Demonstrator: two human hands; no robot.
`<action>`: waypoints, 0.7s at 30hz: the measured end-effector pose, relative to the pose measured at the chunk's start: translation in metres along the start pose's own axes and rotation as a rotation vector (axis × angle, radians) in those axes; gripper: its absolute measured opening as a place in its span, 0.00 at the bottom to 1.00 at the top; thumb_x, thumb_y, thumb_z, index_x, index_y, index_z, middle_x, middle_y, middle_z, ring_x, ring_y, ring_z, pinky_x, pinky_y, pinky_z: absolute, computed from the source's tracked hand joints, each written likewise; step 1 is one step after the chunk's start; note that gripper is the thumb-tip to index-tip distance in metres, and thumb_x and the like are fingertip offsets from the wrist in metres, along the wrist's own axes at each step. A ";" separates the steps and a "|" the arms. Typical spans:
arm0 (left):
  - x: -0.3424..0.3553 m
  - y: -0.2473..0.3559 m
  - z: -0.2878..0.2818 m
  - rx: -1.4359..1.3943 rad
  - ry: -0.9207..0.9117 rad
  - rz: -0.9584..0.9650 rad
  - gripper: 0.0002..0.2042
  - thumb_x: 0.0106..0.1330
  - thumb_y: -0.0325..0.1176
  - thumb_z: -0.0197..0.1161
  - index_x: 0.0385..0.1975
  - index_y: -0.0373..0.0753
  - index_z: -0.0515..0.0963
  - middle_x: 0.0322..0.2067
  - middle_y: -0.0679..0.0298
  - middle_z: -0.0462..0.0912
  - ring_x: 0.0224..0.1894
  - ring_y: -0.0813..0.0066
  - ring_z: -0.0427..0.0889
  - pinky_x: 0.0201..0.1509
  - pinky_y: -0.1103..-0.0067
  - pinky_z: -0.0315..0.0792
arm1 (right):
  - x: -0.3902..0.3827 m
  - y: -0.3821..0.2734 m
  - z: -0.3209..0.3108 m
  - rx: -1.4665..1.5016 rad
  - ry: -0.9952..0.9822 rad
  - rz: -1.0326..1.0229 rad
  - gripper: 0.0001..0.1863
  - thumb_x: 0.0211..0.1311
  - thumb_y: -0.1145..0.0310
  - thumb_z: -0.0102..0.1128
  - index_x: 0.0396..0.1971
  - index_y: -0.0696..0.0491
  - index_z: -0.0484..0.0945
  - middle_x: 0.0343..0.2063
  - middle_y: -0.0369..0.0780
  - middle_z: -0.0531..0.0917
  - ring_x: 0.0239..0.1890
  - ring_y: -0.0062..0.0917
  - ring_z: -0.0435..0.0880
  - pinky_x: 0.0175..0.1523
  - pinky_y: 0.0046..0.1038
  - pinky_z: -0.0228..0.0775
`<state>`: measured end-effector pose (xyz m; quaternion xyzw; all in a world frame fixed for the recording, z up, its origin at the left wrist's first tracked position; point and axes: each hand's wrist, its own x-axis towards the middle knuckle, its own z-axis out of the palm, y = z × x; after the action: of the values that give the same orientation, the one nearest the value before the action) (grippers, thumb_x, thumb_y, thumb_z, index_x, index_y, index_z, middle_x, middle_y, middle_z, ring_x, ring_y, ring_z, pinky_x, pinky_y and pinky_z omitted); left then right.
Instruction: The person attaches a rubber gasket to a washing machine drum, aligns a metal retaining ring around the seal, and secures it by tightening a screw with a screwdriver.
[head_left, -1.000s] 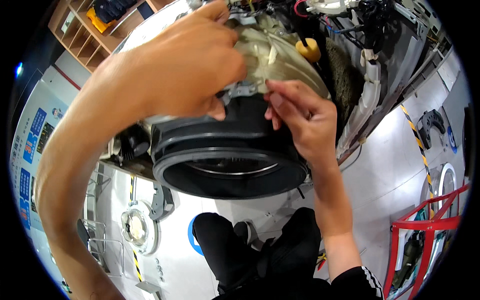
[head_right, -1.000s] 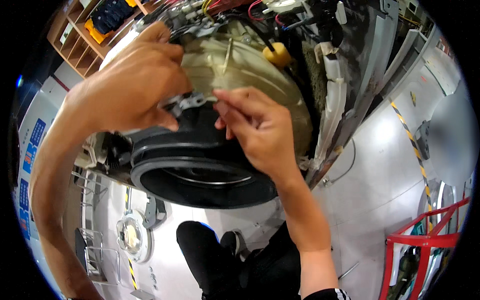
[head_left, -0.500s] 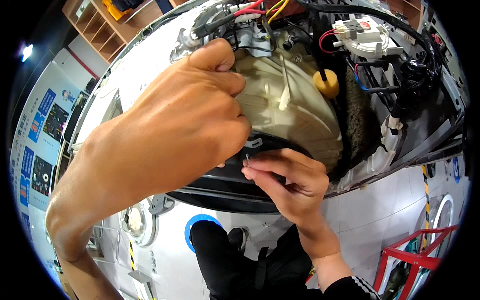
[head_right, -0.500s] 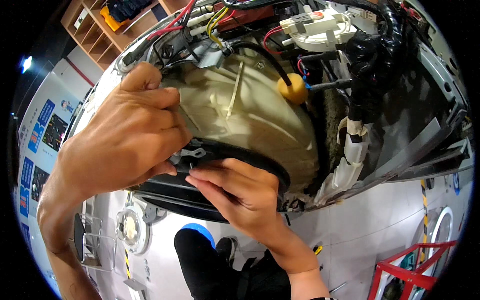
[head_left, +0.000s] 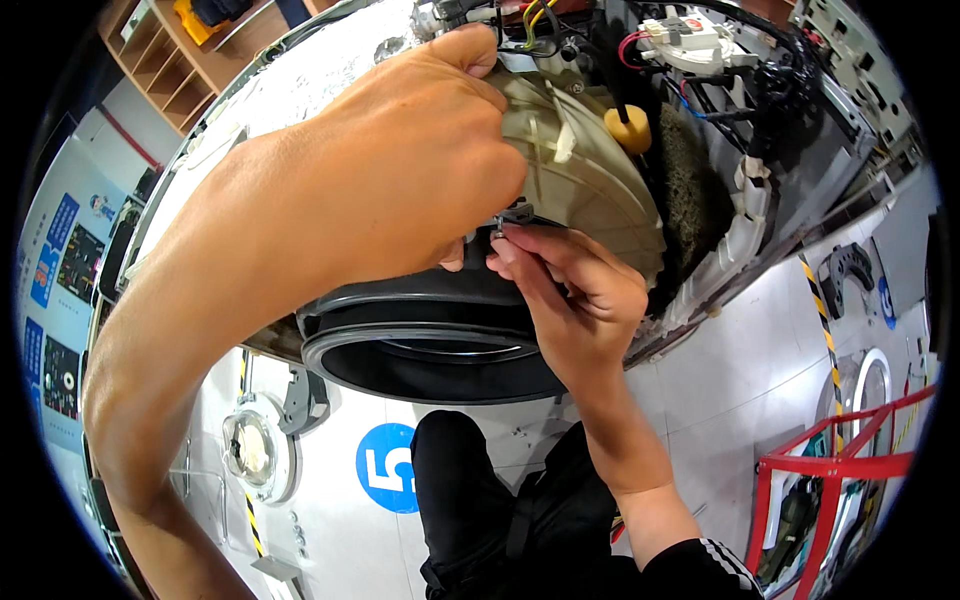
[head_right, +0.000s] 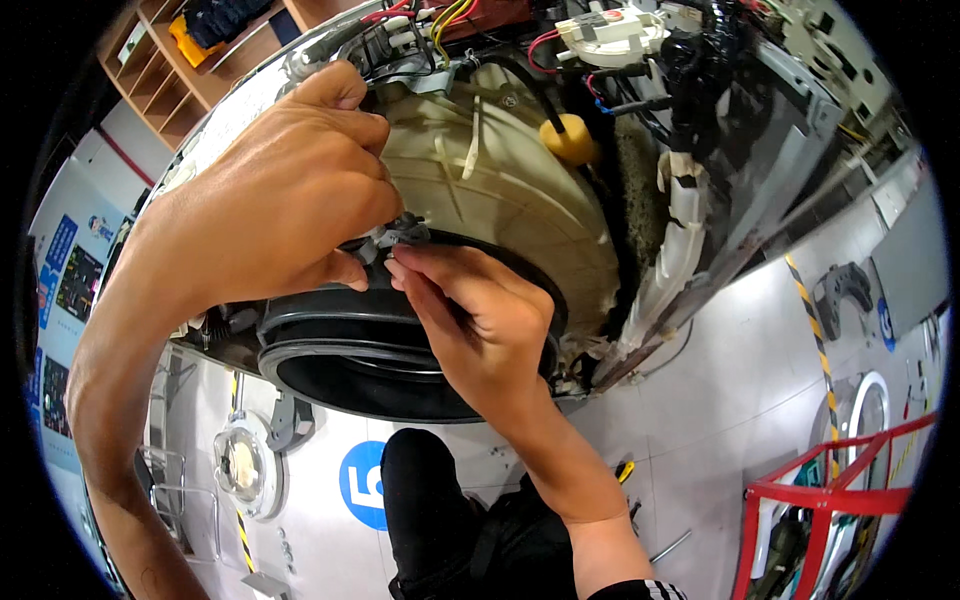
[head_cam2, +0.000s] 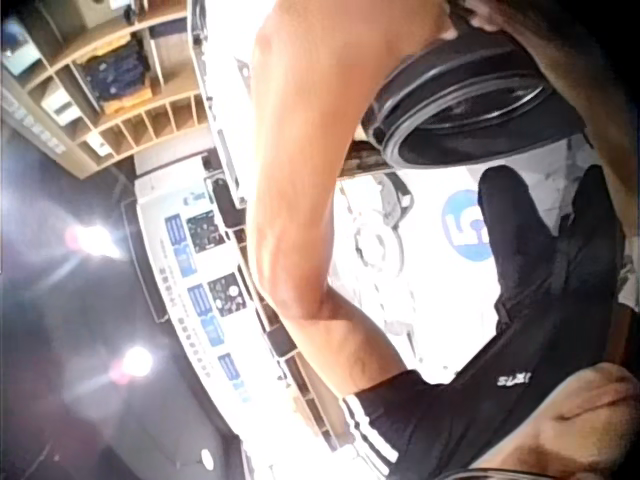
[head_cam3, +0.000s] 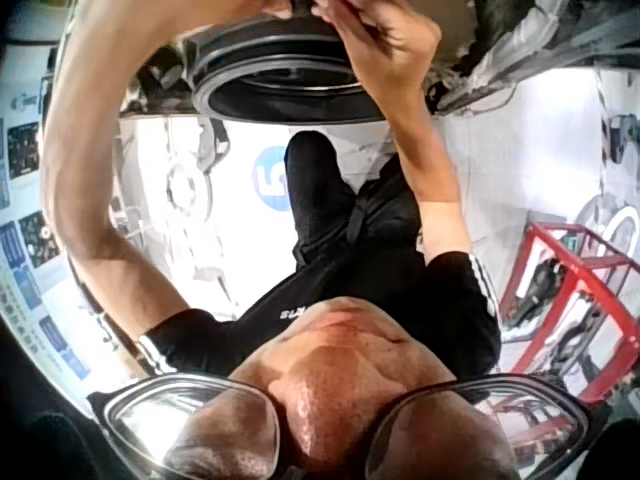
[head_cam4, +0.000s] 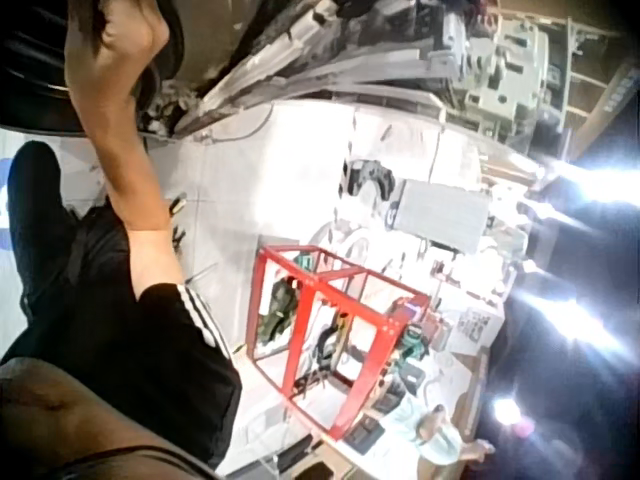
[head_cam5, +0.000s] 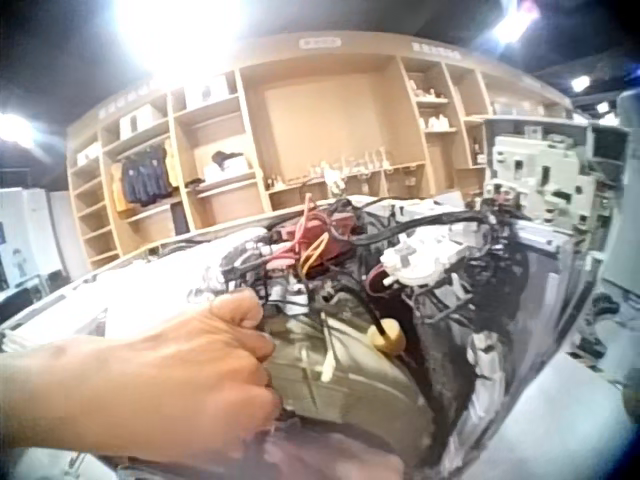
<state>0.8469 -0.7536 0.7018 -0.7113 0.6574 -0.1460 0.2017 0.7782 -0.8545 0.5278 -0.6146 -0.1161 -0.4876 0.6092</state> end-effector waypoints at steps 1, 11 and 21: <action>0.000 0.000 0.000 0.018 -0.004 0.011 0.17 0.34 0.45 0.77 0.19 0.39 0.82 0.18 0.68 0.79 0.34 0.73 0.74 0.50 0.75 0.60 | 0.000 0.000 0.000 -0.014 -0.008 -0.012 0.06 0.54 0.84 0.65 0.33 0.64 0.83 0.29 0.44 0.85 0.30 0.26 0.87 0.36 0.21 0.77; 0.001 0.001 -0.001 0.102 -0.053 -0.007 0.18 0.37 0.47 0.77 0.19 0.40 0.83 0.17 0.67 0.79 0.33 0.72 0.75 0.51 0.74 0.60 | -0.001 -0.003 0.004 -0.163 -0.013 -0.078 0.04 0.57 0.85 0.63 0.33 0.66 0.82 0.31 0.44 0.85 0.30 0.24 0.86 0.36 0.19 0.78; 0.001 -0.002 -0.003 0.028 -0.066 0.035 0.20 0.32 0.47 0.75 0.20 0.38 0.82 0.20 0.66 0.81 0.35 0.69 0.75 0.52 0.72 0.61 | 0.001 -0.004 0.010 -0.290 0.070 -0.240 0.05 0.52 0.84 0.66 0.30 0.63 0.82 0.27 0.42 0.86 0.29 0.27 0.87 0.36 0.23 0.78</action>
<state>0.8476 -0.7546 0.7057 -0.7012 0.6607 -0.1281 0.2355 0.7804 -0.8455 0.5326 -0.6604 -0.0955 -0.5894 0.4554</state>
